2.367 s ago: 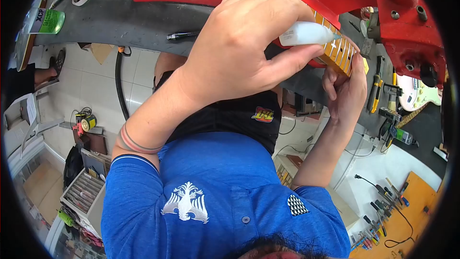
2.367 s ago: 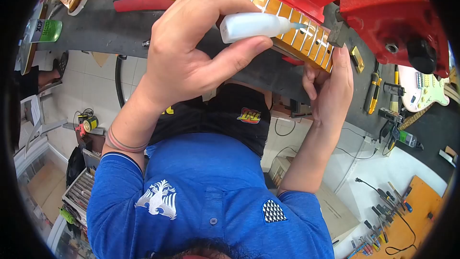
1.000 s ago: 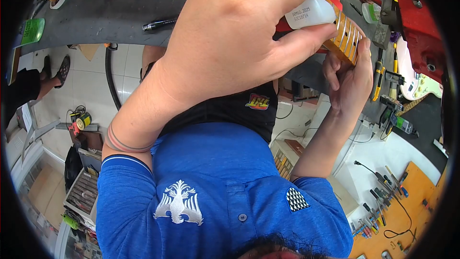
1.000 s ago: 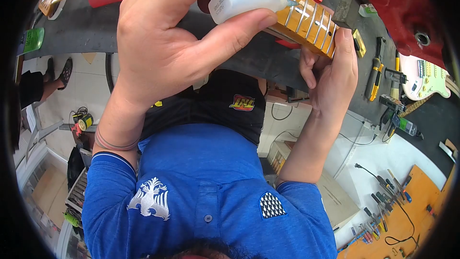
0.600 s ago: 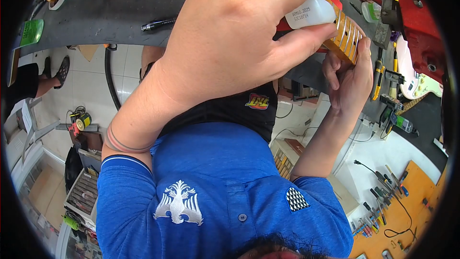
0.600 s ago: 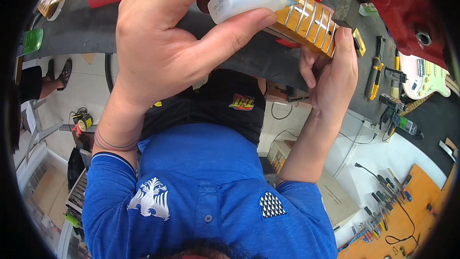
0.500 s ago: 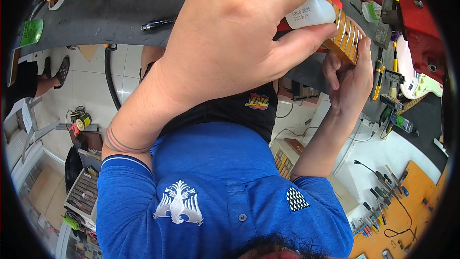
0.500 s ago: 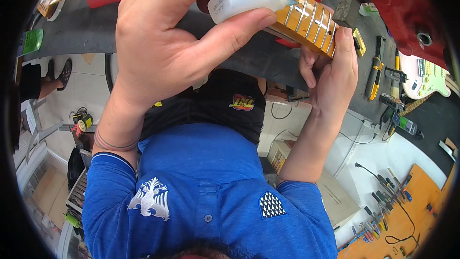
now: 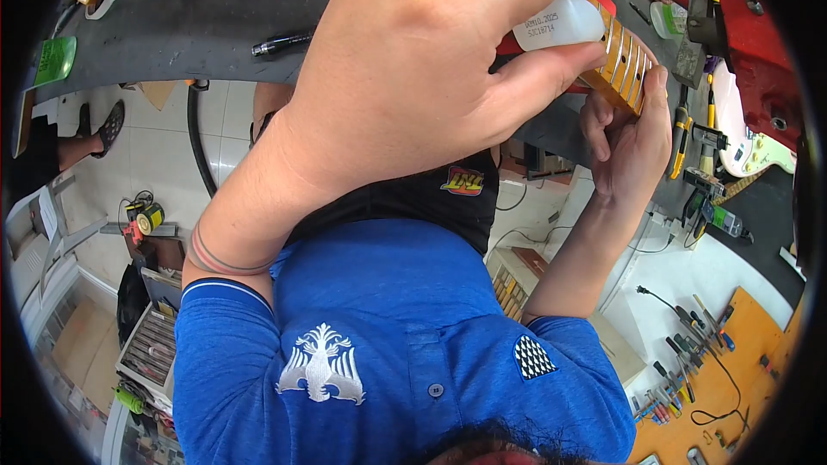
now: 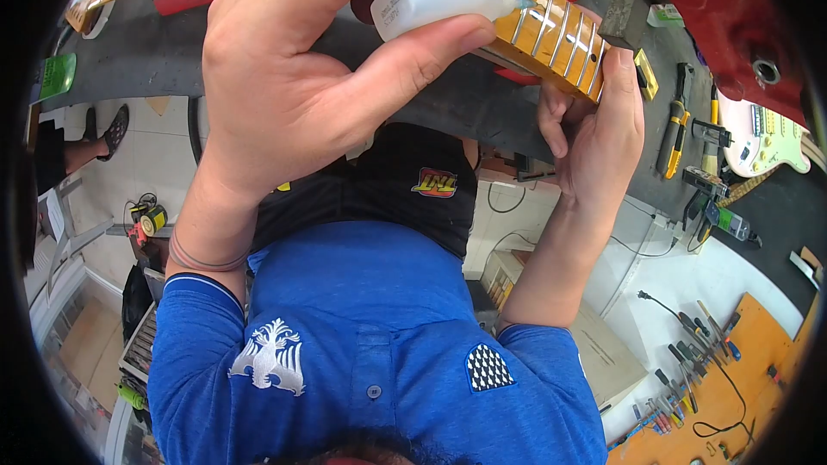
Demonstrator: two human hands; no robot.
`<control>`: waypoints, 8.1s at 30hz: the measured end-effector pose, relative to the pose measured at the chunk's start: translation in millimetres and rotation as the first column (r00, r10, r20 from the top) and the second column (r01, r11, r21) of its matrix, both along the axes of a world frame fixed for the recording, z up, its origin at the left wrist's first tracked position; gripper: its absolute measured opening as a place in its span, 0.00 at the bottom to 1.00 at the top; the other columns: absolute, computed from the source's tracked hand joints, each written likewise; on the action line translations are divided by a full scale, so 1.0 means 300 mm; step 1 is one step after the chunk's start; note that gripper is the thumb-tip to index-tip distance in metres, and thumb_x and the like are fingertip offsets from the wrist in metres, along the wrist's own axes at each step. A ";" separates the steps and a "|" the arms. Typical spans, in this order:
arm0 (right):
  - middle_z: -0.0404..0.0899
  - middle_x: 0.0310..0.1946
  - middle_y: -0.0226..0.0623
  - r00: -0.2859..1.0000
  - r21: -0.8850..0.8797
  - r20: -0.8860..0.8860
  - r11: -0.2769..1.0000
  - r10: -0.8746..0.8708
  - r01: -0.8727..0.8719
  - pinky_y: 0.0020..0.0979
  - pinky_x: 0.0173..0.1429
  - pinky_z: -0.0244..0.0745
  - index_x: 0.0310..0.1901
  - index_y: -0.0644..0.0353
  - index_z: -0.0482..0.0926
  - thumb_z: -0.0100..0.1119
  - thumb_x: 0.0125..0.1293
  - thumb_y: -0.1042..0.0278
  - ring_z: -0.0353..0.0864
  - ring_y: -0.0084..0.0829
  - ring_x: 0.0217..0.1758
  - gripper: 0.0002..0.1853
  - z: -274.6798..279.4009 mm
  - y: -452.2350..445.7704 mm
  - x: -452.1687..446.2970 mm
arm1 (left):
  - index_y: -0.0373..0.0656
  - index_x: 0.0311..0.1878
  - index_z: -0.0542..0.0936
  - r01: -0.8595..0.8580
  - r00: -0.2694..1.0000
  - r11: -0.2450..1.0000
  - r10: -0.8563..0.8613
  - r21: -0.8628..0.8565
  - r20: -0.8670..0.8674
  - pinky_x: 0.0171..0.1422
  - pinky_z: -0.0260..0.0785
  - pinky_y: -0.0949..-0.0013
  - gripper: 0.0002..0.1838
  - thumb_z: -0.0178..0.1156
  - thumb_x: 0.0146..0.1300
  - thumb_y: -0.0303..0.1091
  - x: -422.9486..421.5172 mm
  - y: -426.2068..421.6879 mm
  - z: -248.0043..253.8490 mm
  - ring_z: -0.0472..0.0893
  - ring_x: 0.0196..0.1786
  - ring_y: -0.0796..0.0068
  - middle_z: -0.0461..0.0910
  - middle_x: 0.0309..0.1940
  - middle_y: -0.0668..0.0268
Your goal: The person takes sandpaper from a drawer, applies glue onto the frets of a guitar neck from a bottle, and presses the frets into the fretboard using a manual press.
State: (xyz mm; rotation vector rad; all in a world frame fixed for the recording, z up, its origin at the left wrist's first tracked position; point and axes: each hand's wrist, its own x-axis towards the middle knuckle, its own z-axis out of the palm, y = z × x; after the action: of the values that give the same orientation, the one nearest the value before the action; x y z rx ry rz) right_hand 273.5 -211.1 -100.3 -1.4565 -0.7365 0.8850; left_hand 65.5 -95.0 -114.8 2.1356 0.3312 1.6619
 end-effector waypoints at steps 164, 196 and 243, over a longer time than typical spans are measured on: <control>0.74 0.27 0.35 0.999 0.019 -0.039 1.000 0.011 -0.010 0.22 0.18 0.49 0.72 0.69 0.74 0.39 0.93 0.48 0.56 0.18 0.16 0.30 -0.011 -0.009 0.005 | 0.36 0.39 0.84 0.118 0.993 0.961 -0.110 -0.250 0.046 0.35 0.73 0.67 0.08 0.75 0.65 0.27 0.021 -0.002 0.056 0.83 0.30 0.70 0.85 0.29 0.60; 0.73 0.26 0.33 1.000 0.011 -0.026 1.000 0.016 -0.016 0.22 0.18 0.50 0.71 0.69 0.74 0.40 0.92 0.46 0.58 0.17 0.17 0.30 -0.008 -0.010 0.006 | 0.35 0.47 0.83 0.055 0.995 0.950 -0.077 -0.308 -0.060 0.42 0.74 0.69 0.10 0.71 0.69 0.30 0.008 -0.010 0.095 0.85 0.36 0.73 0.87 0.36 0.60; 0.78 0.36 0.33 0.978 0.018 -0.162 0.991 0.130 -0.129 0.22 0.22 0.61 0.68 0.61 0.74 0.40 0.92 0.49 0.71 0.17 0.28 0.24 0.023 -0.022 0.036 | 0.59 0.76 0.80 0.184 0.563 0.964 0.056 0.191 -0.824 0.60 0.80 0.55 0.37 0.75 0.62 0.29 -0.247 0.206 0.282 0.84 0.54 0.56 0.82 0.60 0.60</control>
State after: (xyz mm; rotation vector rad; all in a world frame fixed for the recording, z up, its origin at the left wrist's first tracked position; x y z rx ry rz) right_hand 284.3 -217.7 -93.5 -1.3228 -0.7177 1.0866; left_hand -8.5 -33.2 -30.2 2.9852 0.2898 0.5259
